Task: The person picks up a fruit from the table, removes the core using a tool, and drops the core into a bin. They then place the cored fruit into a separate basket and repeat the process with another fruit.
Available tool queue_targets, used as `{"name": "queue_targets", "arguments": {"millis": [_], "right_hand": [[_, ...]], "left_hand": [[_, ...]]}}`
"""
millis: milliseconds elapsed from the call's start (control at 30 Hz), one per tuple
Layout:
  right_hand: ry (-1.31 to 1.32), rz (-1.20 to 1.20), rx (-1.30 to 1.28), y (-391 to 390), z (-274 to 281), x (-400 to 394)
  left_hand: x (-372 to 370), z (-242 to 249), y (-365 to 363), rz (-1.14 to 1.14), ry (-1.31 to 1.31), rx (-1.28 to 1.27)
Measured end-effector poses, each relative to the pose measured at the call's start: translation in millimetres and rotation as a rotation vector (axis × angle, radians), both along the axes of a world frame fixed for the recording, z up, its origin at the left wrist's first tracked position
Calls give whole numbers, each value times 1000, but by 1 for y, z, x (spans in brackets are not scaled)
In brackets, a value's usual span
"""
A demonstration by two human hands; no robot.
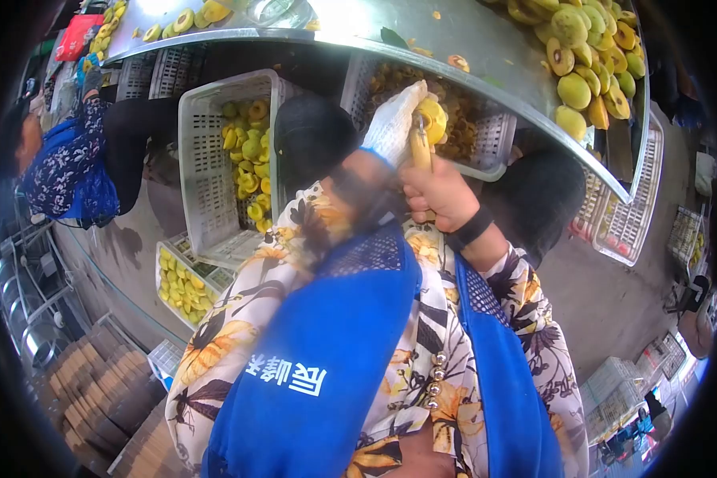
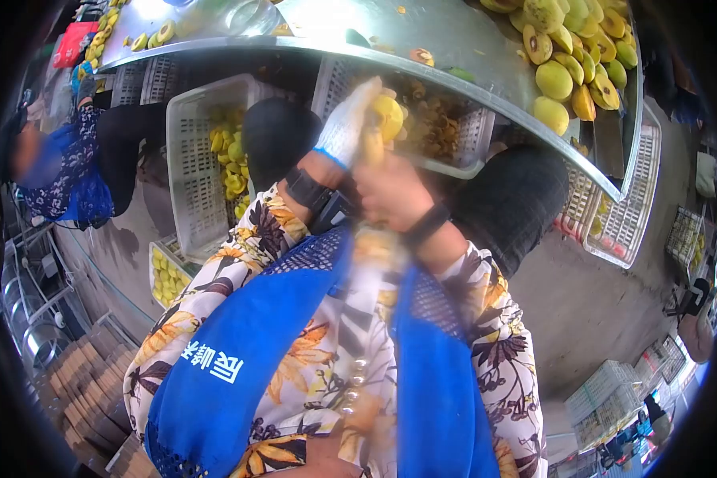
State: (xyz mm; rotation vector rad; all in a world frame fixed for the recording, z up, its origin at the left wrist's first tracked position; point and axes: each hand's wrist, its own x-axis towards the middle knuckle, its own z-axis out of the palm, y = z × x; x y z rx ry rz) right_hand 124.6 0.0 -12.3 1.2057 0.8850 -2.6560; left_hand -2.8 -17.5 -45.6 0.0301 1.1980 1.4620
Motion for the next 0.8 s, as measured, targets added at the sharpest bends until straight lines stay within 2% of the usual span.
{"name": "queue_targets", "arguments": {"millis": [33,133,200,233,267,333,433,467,533,600,633,667,700,733,767,800], "right_hand": [[-2,3,63,-2,-5,-1],[-143,193,568,-6,-19,-9],[-100,149,638,-10,-25,-11],[-81,124,671,-11,-25,-10],[-32,105,433,-10,-21,-8],[83,68,-33,2,-6,-3],[218,43,-444,11,-1,2],[253,14,-446,10,-2,0],[326,-3,-229,5,6,-4],[399,-22,-116,6,11,-3],[297,3,-12,7,10,-1],[196,26,95,9,9,-1],[95,48,202,13,6,-1],[-73,322,889,16,-11,3],[-138,347,1014,14,-27,7],[-205,365,1143,11,-41,11]], "left_hand": [[0,-1,0,3,-33,4],[-2,4,-1,32,-80,15],[-4,0,-2,61,-83,17],[-5,1,-2,55,-3,16],[-5,2,-3,49,77,11],[-7,17,-4,1,418,12],[-9,26,-2,53,277,-17],[-14,23,-4,80,328,23],[-23,13,-7,192,528,134],[-50,12,-16,325,208,186],[-83,22,-31,359,-260,164],[-104,32,-45,403,-72,213],[-112,62,-66,418,123,161],[-116,79,-86,413,528,62],[-128,89,-107,276,1214,-109],[-142,100,-115,231,1254,-391]]}}
